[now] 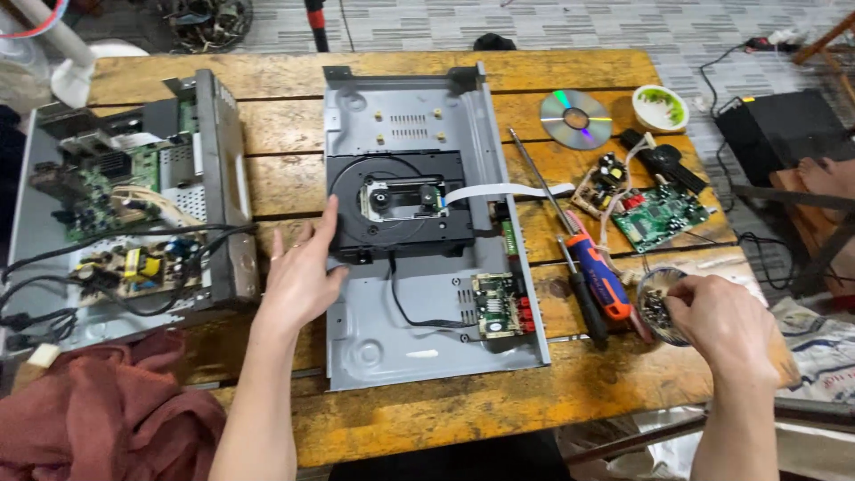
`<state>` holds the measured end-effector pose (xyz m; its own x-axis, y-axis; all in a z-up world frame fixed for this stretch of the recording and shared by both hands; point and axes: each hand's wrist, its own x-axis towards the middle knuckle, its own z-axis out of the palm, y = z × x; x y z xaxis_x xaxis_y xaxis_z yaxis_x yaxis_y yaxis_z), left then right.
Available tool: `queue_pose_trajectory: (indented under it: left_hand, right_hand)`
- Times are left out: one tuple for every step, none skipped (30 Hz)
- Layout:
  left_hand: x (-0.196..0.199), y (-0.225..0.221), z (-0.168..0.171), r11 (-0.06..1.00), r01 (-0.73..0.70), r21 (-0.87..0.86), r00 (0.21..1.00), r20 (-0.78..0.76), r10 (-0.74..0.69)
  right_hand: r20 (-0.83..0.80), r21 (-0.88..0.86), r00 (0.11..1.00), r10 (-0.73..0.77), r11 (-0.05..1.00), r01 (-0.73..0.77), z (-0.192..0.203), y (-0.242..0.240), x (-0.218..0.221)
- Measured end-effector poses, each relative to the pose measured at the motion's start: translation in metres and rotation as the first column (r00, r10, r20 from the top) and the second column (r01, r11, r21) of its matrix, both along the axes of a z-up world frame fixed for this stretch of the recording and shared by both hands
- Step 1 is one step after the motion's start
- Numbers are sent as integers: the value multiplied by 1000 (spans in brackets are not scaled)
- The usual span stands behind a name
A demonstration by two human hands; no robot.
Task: Disassembling and repairing a DVD player using a screwdriver and manual manipulation of internal components
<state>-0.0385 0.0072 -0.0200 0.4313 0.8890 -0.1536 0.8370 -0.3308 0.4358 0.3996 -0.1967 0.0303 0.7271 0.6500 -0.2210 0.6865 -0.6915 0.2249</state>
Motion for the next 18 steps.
queue_pose_trajectory:
  left_hand:
    - [2, -2, 6, 999, -1, -32, 1000, 14, 1]
    - [4, -4, 12, 998, -1, -65, 1000, 28, 2]
    - [4, -5, 13, 998, -3, -65, 1000, 30, 5]
    - [4, -6, 15, 997, -9, -74, 999, 37, 12]
    - [4, -6, 17, 997, -15, -82, 999, 43, 19]
    - [3, -6, 14, 997, -17, -80, 999, 45, 21]
    - [2, -5, 12, 999, -9, -47, 999, 45, 11]
    - [2, -5, 9, 1000, -1, -15, 999, 45, 1]
    - [0, -6, 14, 1000, 2, -15, 999, 48, -1]
    - [0, -7, 19, 1000, -9, -3, 999, 35, 9]
    - [4, -8, 23, 1000, -4, 6, 1000, 25, 4]
    - [-2, -8, 19, 1000, 14, 3, 999, 30, -14]
    - [-3, -6, 14, 999, 8, 40, 999, 43, -10]
    - [-4, -3, 9, 997, 1, 75, 998, 58, -5]
    - [1, -6, 17, 997, 26, 74, 997, 68, -31]
    - [4, -7, 24, 999, -4, 42, 998, 70, 1]
    - [3, -10, 33, 999, -46, 10, 997, 64, 45]
    - [5, -9, 33, 1000, -30, 8, 997, 69, 30]
  right_hand:
    - [-15, -13, 1000, -12, 1000, 11, 3, 1, -3]
    - [-30, -27, 999, -23, 999, 23, 5, 1, -5]
    - [-28, -28, 999, -21, 999, 20, 7, 0, -9]
    - [-67, -1, 998, -22, 1000, 22, 8, -1, -12]
    - [-106, 28, 994, -22, 999, 25, 10, -1, -16]
    - [-104, 30, 994, -19, 999, 23, 7, -5, -14]
    - [-115, 134, 993, 16, 991, 0, 4, -9, -12]
    - [-121, 238, 991, 52, 971, -21, 1, -13, -9]
    - [-118, 237, 992, 49, 971, -20, -7, -15, -3]
    - [-79, 257, 995, 53, 966, -31, -16, -16, 4]
    - [-37, 273, 998, 41, 962, -30, -24, -23, 12]
    - [-31, 270, 999, 23, 963, -14, -35, -21, 19]
    - [-80, 355, 994, 78, 934, -45, -44, -24, 29]
    - [-120, 442, 983, 137, 894, -71, -53, -29, 39]
    - [-110, 440, 988, 111, 897, -52, -44, -31, 34]
    - [-168, 488, 981, 95, 873, -1, -34, -33, 28]
    - [-231, 533, 968, 93, 845, 46, -27, -31, 20]
    - [-227, 532, 971, 78, 845, 57, -18, -35, 15]
